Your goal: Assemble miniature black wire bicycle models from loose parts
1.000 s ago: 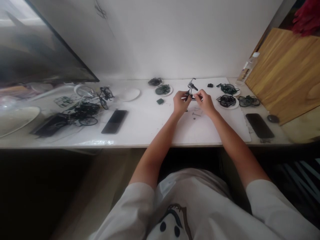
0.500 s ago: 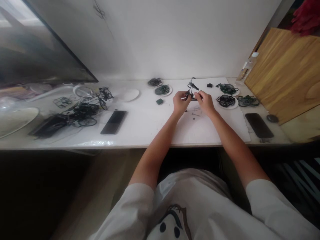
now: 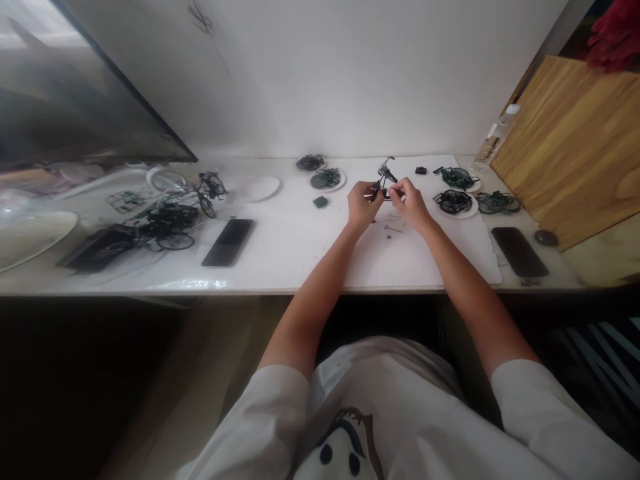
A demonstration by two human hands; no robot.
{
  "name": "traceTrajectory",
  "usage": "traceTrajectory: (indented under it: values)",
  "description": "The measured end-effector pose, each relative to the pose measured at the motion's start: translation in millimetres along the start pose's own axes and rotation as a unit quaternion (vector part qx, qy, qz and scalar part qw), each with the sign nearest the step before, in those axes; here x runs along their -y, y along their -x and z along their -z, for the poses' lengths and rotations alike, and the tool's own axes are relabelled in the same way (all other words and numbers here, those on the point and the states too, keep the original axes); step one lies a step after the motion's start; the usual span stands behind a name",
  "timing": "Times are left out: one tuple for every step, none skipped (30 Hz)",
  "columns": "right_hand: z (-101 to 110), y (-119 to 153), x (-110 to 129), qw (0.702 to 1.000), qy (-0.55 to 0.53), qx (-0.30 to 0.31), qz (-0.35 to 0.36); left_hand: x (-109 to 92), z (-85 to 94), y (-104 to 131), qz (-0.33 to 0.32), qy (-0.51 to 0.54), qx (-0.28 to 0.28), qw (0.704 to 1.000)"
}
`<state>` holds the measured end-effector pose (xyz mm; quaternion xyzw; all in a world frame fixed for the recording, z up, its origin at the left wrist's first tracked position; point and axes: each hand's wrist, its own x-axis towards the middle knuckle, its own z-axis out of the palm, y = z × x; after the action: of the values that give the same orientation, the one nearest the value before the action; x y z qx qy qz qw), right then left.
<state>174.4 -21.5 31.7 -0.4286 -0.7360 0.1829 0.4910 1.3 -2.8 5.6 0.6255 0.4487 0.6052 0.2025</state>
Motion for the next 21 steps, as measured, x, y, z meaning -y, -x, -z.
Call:
traceTrajectory:
  values:
    - [0.2,0.3,0.7,1.000,-0.004,0.009,-0.001,1.1,0.3,-0.5,0.002,-0.001,-0.003,1.000]
    - [0.5,0.6,1.7,1.000,-0.004,0.016,-0.005,2.1,0.5,-0.8,0.002,-0.002,-0.005,1.000]
    - [0.9,1.0,2.7,1.000,-0.001,0.020,-0.010,2.8,0.6,-0.9,0.000,-0.003,-0.004,1.000]
    - [1.2,1.3,3.5,1.000,0.003,0.021,-0.017,3.4,0.6,-0.9,-0.002,-0.003,-0.001,1.000]
    - [1.5,1.6,4.0,1.000,0.008,0.020,-0.023,3.8,0.6,-0.8,-0.004,-0.004,0.002,1.000]
    - [1.7,1.8,4.3,0.999,0.012,0.019,-0.028,4.0,0.4,-0.7,-0.004,-0.004,0.004,1.000]
    - [1.7,2.0,4.2,0.999,0.015,0.019,-0.032,4.2,0.1,-0.4,-0.002,-0.003,0.006,1.000]
    - [1.5,2.2,3.9,0.999,0.017,0.018,-0.036,4.4,-0.1,-0.1,0.002,-0.002,0.006,1.000]
    - [1.2,2.4,3.4,0.999,0.019,0.018,-0.038,4.5,-0.2,0.2,0.006,-0.002,0.006,1.000]
    - [0.7,2.6,2.8,0.999,0.021,0.018,-0.040,4.4,-0.3,0.5,0.007,-0.001,0.007,1.000]
    - [0.1,2.7,2.2,0.999,0.023,0.016,-0.042,4.3,-0.2,0.9,0.006,-0.001,0.008,1.000]
    - [-0.5,2.8,1.6,0.999,0.025,0.017,-0.041,4.0,0.0,1.2,0.004,0.000,0.009,1.000]
    - [-1.1,2.9,1.1,0.999,0.026,0.017,-0.040,3.7,0.2,1.5,0.003,0.000,0.010,1.000]
    - [-1.6,3.0,0.6,0.999,0.028,0.017,-0.038,3.3,0.5,1.7,0.003,0.001,0.010,1.000]
    - [-2.1,3.0,0.0,0.999,0.031,0.018,-0.037,3.1,0.6,1.9,0.004,0.003,0.010,1.000]
    - [-2.5,2.9,-0.5,0.999,0.033,0.020,-0.037,3.1,0.7,2.0,0.006,0.004,0.010,1.000]
    - [-2.9,2.9,-1.1,0.998,0.034,0.023,-0.037,3.3,0.7,2.1,0.008,0.005,0.010,1.000]
    - [-3.3,2.8,-1.7,0.998,0.033,0.026,-0.038,4.0,0.6,2.0,0.010,0.006,0.008,1.000]
    - [-3.6,2.7,-2.3,0.998,0.029,0.029,-0.039,5.0,0.5,1.8,0.009,0.005,0.005,1.000]
    - [-4.0,2.6,-2.9,0.998,0.024,0.032,-0.039,6.3,0.3,1.5,0.008,0.003,0.001,1.000]
    - [-4.4,2.6,-3.5,0.998,0.020,0.034,-0.038,7.7,0.2,1.2,0.006,0.000,-0.003,1.000]
